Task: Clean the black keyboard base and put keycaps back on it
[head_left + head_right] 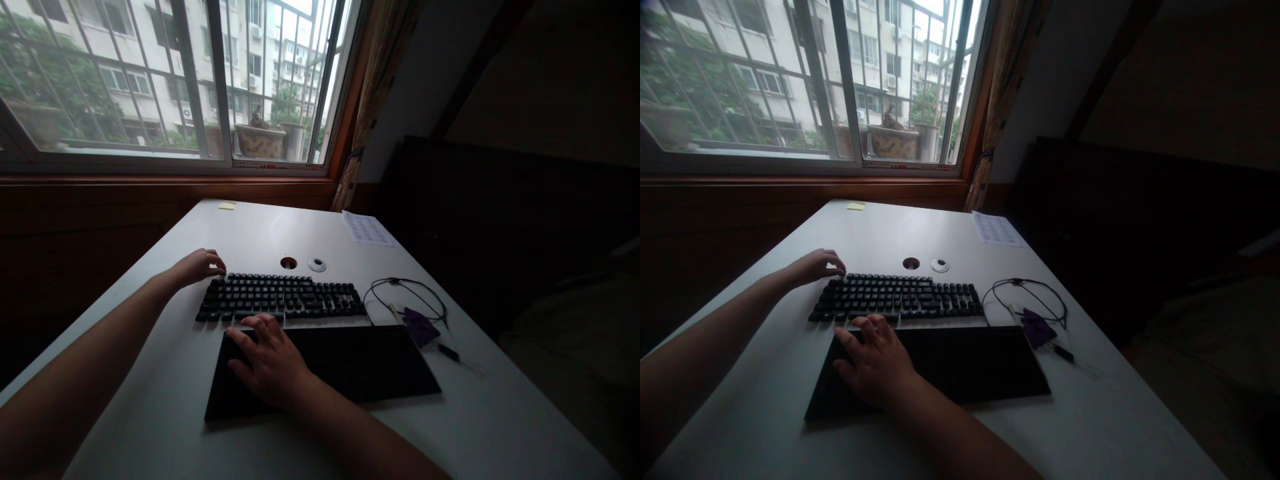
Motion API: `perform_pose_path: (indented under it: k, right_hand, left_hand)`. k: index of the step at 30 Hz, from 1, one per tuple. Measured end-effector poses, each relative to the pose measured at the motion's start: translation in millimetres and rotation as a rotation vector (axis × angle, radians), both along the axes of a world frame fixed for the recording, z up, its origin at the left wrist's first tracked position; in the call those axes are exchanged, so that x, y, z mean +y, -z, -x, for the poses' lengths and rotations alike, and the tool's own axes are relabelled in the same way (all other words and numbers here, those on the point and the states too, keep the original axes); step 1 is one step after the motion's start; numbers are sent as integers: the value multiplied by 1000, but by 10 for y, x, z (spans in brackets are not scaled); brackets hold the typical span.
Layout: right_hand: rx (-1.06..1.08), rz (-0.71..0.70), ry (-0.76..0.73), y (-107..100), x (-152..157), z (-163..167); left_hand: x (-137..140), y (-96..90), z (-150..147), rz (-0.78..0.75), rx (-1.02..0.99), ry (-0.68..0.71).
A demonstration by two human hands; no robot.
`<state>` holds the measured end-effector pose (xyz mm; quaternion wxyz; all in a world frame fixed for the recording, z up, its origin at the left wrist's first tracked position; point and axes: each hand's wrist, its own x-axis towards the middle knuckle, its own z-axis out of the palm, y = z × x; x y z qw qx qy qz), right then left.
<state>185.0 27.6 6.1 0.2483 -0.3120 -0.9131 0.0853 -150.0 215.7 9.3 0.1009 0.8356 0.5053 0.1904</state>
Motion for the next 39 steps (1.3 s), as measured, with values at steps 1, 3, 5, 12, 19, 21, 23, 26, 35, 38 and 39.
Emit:
perform_pose_path:
  k: [1,3,5,12,19,21,23,26,35,38,39]
  right_hand:
    - [2,0,-2,-1,0,-1]
    - [5,0,-3,-2,0,-1]
    - [13,3,3,-2,0,1]
    - [84,41,31,-36,3,-8]
    - [246,132,71,-49,36,-35]
    - [293,152,79,-44,48,-38]
    - [326,173,76,-46,60,-42]
    - [380,211,73,-63,83,-55]
    - [586,317,174,-70,170,-99]
    - [606,317,168,-75,172,-101]
    - [613,318,166,-79,170,-101]
  left_hand:
    - [-2,9,11,-8,-1,-7]
    - [-5,29,32,-20,-2,-18]
    - [-13,52,49,-28,-5,-25]
    - [-120,68,63,-51,-60,-62]
    - [-430,-78,39,-88,-204,-132]
    - [-572,-132,-11,-87,-245,-133]
    - [-741,-191,-101,-74,-278,-111]
    - [-1024,-268,-298,-28,-395,-41]
    - [-1613,-135,-795,83,-772,98]
    - [-1646,-49,-871,72,-790,158]
    - [-1646,-24,-889,62,-781,166]
